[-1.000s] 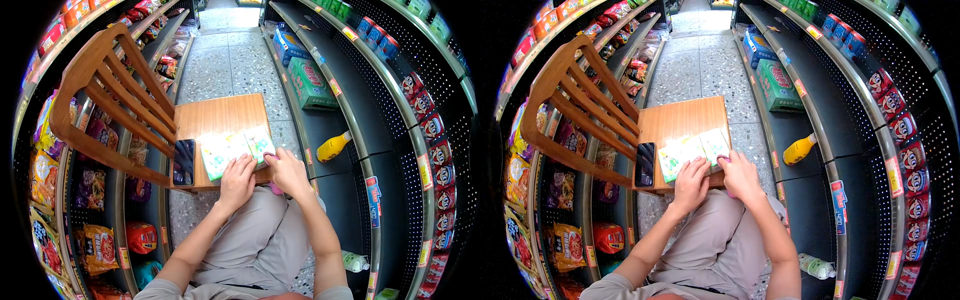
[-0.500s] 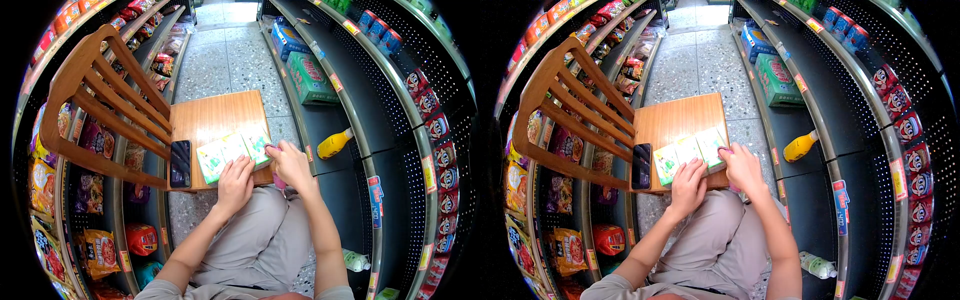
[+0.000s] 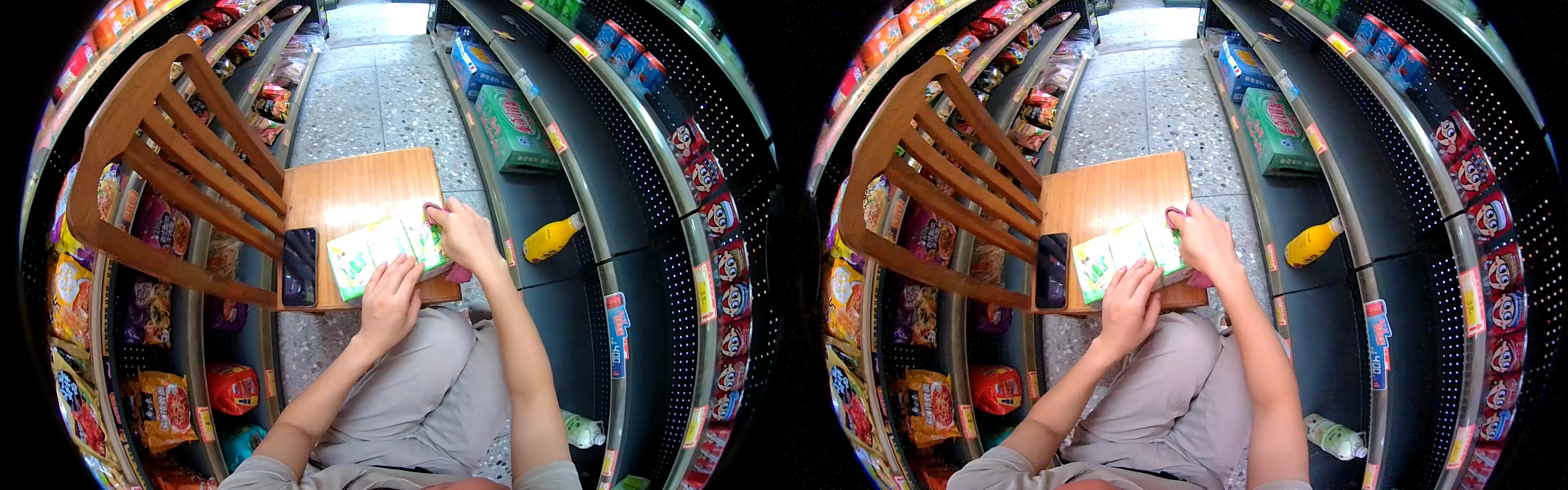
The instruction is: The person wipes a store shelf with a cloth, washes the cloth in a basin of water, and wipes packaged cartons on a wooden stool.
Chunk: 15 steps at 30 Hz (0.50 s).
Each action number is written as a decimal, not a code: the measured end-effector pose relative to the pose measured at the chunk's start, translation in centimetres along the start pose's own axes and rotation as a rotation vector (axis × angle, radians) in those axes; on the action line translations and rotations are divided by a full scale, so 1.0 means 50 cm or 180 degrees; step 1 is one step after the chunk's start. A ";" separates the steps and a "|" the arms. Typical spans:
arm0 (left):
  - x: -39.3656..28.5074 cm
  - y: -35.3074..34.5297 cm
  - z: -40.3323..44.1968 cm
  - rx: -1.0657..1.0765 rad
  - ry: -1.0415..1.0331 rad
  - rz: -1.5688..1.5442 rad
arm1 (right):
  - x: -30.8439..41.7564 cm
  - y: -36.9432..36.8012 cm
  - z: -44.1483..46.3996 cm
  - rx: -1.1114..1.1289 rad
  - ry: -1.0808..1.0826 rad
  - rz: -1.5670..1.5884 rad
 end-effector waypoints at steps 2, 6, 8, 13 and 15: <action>-0.003 0.001 0.003 0.0071 0.0014 -0.0014 | -0.005 -0.004 -0.001 -0.0066 0.0006 0.0070; -0.008 -0.005 0.021 0.0177 0.0177 0.0010 | -0.006 -0.005 -0.017 -0.0176 0.0003 0.0138; -0.001 -0.011 0.042 0.0170 0.0225 0.0038 | -0.002 -0.001 -0.028 -0.0135 -0.0027 0.0111; 0.022 -0.038 0.112 0.0479 0.0184 0.0339 | 0.010 0.014 -0.078 -0.0048 -0.0149 0.0232; 0.036 -0.061 0.133 0.0723 0.0171 0.0501 | 0.016 0.023 -0.105 -0.0162 -0.0132 0.0236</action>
Point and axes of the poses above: each hand's wrist, its own z-axis towards the middle knuckle, its own y-axis out of the back of the hand, x = y × z, the point moved 6 cm from there along z, towards the middle knuckle, and after that the axes turned 7 degrees about y, right-handed, at the moved point
